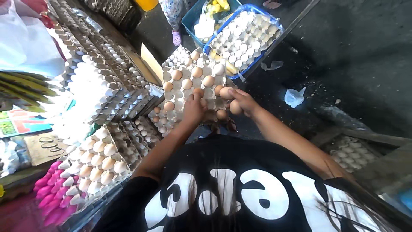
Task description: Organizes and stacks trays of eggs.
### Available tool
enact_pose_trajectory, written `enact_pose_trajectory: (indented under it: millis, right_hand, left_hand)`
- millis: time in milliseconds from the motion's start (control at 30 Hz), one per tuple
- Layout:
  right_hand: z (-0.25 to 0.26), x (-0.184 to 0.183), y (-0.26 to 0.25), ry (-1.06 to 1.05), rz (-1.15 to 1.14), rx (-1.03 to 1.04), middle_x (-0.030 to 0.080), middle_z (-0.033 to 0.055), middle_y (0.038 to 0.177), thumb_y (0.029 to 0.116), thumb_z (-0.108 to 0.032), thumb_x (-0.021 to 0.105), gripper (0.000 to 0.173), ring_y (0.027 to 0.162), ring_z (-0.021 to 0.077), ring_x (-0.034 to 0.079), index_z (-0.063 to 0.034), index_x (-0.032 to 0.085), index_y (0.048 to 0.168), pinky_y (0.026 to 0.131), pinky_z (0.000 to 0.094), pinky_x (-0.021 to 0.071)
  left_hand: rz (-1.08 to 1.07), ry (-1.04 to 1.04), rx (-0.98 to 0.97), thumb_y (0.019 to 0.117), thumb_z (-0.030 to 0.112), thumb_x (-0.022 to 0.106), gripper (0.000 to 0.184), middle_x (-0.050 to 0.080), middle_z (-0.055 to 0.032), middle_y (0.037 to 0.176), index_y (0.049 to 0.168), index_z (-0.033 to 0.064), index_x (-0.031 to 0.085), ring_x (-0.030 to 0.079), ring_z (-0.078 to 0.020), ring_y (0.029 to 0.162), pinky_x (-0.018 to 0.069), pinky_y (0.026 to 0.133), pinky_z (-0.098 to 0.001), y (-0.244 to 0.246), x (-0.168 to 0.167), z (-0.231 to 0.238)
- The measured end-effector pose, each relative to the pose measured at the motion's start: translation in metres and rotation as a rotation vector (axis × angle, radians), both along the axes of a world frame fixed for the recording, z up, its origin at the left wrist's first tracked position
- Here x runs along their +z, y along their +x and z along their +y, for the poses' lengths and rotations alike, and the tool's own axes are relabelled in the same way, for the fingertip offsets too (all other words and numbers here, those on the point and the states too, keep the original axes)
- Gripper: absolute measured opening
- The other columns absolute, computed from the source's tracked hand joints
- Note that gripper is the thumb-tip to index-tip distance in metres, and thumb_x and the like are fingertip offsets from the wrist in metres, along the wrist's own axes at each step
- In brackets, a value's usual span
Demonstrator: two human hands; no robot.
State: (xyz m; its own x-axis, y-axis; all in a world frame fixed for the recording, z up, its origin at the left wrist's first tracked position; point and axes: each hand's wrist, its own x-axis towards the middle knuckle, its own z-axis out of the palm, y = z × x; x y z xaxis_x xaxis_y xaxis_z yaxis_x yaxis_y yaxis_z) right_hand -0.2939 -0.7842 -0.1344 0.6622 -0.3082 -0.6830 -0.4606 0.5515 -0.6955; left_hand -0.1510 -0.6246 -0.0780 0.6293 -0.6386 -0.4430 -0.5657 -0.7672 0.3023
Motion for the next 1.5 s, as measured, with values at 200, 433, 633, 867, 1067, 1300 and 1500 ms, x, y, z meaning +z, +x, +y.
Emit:
enact_pose_trajectory:
  millis: [200, 433, 633, 867, 1067, 1300, 1500]
  right_hand:
    - [0.005, 0.001, 0.000, -0.012, 0.009, 0.052, 0.065, 0.0167, 0.112, 0.1075, -0.045, 0.048, 0.052, 0.084, 0.0245, 0.067, -0.0080, 0.048, 0.143, 0.076, 0.0428, 0.0578]
    - [0.005, 0.001, -0.001, -0.005, 0.023, 0.029, 0.067, 0.0164, 0.113, 0.1065, -0.049, 0.048, 0.054, 0.087, 0.0249, 0.069, -0.0082, 0.049, 0.143, 0.078, 0.0439, 0.0585]
    - [0.004, -0.001, 0.000, -0.009, 0.036, 0.047, 0.066, 0.0187, 0.116, 0.1077, -0.047, 0.046, 0.053, 0.089, 0.0276, 0.069, -0.0083, 0.047, 0.145, 0.080, 0.0448, 0.0580]
    - [0.006, 0.003, 0.004, -0.026, 0.027, 0.037, 0.065, 0.0195, 0.123, 0.1081, -0.044, 0.047, 0.053, 0.094, 0.0293, 0.070, -0.0065, 0.044, 0.146, 0.082, 0.0464, 0.0584]
    - [0.008, 0.004, 0.005, -0.030, 0.044, 0.033, 0.064, 0.0216, 0.125, 0.1084, -0.044, 0.047, 0.053, 0.099, 0.0317, 0.070, -0.0066, 0.043, 0.146, 0.084, 0.0479, 0.0587]
    - [0.010, 0.002, 0.006, 0.002, 0.023, 0.008, 0.064, 0.0201, 0.123, 0.1084, -0.043, 0.047, 0.052, 0.096, 0.0306, 0.071, -0.0066, 0.043, 0.145, 0.082, 0.0459, 0.0603]
    - [0.010, 0.003, 0.004, -0.024, 0.030, 0.029, 0.065, 0.0201, 0.125, 0.1082, -0.043, 0.047, 0.053, 0.102, 0.0306, 0.070, -0.0070, 0.042, 0.147, 0.087, 0.0473, 0.0580]
  left_hand:
    - [0.113, 0.005, -0.216, 0.0976, 0.022, 0.066, 0.035, 0.061, -0.0254, 0.129, 0.127, 0.0042, 0.066, 0.061, -0.0430, 0.119, 0.0504, 0.099, -0.0595, -0.011, -0.010, -0.015]
    - [0.026, 0.188, 0.030, 0.0981, 0.033, 0.064, 0.052, 0.056, -0.0284, 0.137, 0.143, 0.0073, 0.055, 0.058, -0.0472, 0.123, 0.0496, 0.098, -0.0635, 0.035, -0.012, -0.025]
    - [0.098, 0.008, 0.121, 0.0941, 0.035, 0.073, 0.060, 0.060, -0.0226, 0.136, 0.146, 0.0127, 0.054, 0.062, -0.0416, 0.121, 0.0505, 0.099, -0.0619, 0.043, -0.009, -0.005]
    - [0.046, 0.017, 0.360, 0.0957, 0.030, 0.072, 0.057, 0.059, -0.0286, 0.135, 0.146, 0.0089, 0.054, 0.060, -0.0460, 0.122, 0.0479, 0.101, -0.0649, 0.080, 0.001, 0.047]
    - [0.014, 0.013, 0.349, 0.1025, 0.024, 0.062, 0.041, 0.052, -0.0244, 0.145, 0.142, 0.0119, 0.060, 0.059, -0.0417, 0.124, 0.0498, 0.100, -0.0613, 0.074, 0.000, 0.041]
    - [0.039, 0.250, 0.234, 0.0981, 0.042, 0.065, 0.061, 0.060, -0.0299, 0.132, 0.144, 0.0052, 0.051, 0.062, -0.0489, 0.117, 0.0506, 0.095, -0.0664, 0.029, -0.002, 0.038]
    - [0.029, 0.175, 0.179, 0.0936, 0.032, 0.070, 0.056, 0.060, -0.0248, 0.135, 0.142, 0.0101, 0.055, 0.067, -0.0444, 0.109, 0.0541, 0.090, -0.0633, 0.024, 0.015, 0.022]
